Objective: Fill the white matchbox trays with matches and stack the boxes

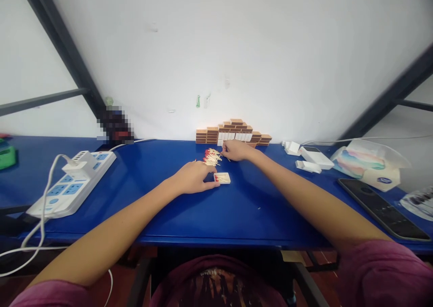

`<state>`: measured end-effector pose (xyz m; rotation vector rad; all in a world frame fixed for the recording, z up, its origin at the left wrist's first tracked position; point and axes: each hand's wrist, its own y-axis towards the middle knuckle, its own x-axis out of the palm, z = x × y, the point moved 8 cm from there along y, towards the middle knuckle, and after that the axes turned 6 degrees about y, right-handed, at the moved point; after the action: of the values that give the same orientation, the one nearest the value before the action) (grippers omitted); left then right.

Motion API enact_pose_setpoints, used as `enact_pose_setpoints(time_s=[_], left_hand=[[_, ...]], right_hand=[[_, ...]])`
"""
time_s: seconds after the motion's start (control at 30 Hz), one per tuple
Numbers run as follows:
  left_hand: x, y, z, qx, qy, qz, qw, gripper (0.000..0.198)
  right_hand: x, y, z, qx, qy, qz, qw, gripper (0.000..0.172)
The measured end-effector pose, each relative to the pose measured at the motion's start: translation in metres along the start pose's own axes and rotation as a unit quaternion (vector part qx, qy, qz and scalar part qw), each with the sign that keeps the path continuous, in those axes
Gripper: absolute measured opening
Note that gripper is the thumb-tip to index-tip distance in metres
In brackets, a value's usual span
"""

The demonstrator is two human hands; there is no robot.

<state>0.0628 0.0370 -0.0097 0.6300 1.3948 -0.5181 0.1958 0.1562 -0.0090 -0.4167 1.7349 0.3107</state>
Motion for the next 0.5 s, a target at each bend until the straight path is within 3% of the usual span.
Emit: enact_pose_setpoints(time_s=[0.27, 0.5], left_hand=[[0.0, -0.001, 0.0, 0.002, 0.0, 0.0, 1.0, 0.045], [-0.001, 0.0, 0.001, -0.001, -0.005, -0.004, 1.0, 0.046]], right_hand=[[0.003, -0.004, -0.003, -0.003, -0.011, -0.024, 1.0, 0.021], [0.0, -0.015, 0.027, -0.006, 0.015, -0.042, 0.999, 0.014]])
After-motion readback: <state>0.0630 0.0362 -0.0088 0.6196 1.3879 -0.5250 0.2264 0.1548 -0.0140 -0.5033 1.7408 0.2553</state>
